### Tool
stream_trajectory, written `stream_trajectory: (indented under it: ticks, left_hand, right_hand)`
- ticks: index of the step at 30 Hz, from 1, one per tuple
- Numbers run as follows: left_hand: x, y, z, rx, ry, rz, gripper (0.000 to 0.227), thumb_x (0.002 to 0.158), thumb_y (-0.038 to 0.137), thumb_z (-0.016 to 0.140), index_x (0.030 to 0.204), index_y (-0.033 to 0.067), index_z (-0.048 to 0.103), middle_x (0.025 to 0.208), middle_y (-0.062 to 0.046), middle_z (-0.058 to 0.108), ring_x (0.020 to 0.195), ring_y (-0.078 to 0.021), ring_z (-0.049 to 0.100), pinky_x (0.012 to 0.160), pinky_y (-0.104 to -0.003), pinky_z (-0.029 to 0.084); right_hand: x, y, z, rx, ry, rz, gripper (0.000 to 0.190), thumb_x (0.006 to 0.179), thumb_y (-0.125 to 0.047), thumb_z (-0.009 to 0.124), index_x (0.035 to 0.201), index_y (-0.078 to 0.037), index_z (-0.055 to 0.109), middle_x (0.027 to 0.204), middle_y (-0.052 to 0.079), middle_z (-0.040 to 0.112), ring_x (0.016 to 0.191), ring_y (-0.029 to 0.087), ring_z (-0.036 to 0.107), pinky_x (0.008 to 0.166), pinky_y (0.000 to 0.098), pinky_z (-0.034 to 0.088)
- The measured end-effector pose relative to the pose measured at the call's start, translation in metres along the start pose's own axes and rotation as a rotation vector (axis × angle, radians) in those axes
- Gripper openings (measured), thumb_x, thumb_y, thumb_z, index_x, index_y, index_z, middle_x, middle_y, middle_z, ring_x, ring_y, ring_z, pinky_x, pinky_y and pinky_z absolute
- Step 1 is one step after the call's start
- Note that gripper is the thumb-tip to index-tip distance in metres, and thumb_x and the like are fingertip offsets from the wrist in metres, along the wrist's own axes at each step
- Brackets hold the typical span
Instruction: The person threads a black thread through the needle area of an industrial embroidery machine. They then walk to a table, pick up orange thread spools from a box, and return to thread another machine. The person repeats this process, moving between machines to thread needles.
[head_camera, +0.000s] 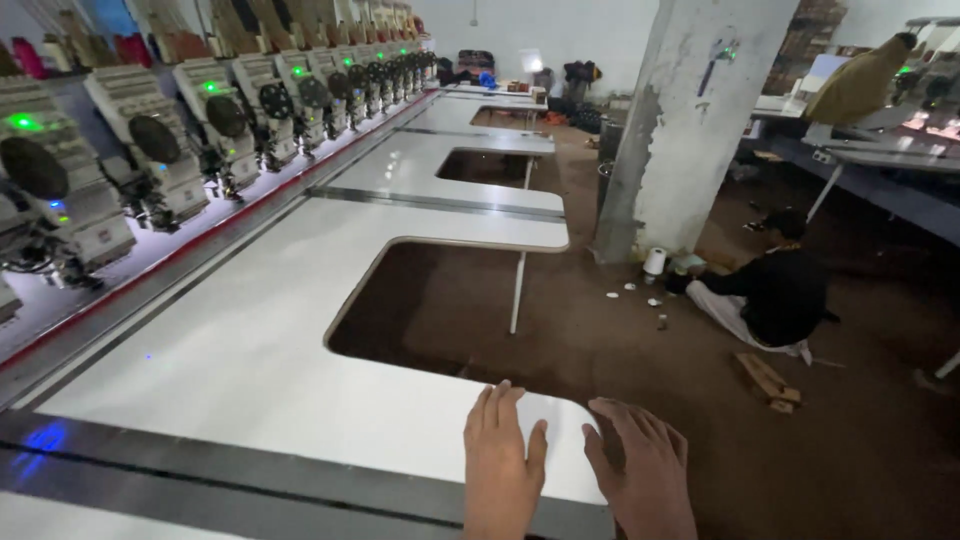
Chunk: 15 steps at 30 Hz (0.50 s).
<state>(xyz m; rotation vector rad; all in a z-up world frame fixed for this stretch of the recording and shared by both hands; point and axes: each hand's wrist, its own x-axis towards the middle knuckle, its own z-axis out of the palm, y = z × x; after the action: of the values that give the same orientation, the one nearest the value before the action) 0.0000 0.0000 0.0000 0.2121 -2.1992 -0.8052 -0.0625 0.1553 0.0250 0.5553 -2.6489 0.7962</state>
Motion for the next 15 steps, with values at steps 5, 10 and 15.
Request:
stream_trajectory:
  ticks: [5,10,15]
  left_hand:
    - [0.034,0.028,0.062,0.004,-0.056,-0.011,0.041,0.104,0.027,0.051,0.136,0.0023,0.053,0.149,-0.018,0.051,0.146,-0.0385,0.035,0.115,-0.055,0.033]
    - [0.058,0.04,0.149,0.095,0.039,0.063,0.042,0.104,0.031,0.05,0.133,0.0018,0.056,0.143,-0.021,0.057,0.139,-0.0438,0.043,0.113,-0.057,0.033]
    - [0.078,0.066,0.224,0.12,0.045,-0.037,0.042,0.101,0.032,0.056,0.133,0.0058,0.057,0.145,-0.015,0.057,0.143,-0.0374,0.041,0.114,-0.054,0.034]
  right_hand:
    - [0.046,0.057,-0.001,0.016,-0.038,0.071,0.038,0.091,-0.052,0.057,0.124,-0.039,0.069,0.135,-0.017,0.069,0.135,0.014,0.055,0.115,0.0484,0.031]
    - [0.095,0.144,0.008,0.071,0.144,-0.155,0.033,0.087,-0.041,0.07,0.119,-0.032,0.073,0.122,-0.013,0.077,0.119,0.015,0.068,0.105,0.0429,0.039]
    - [0.141,0.211,-0.007,0.066,0.035,-0.164,0.032,0.091,-0.044,0.065,0.12,-0.032,0.073,0.124,-0.013,0.075,0.121,0.012,0.065,0.103,0.041,0.04]
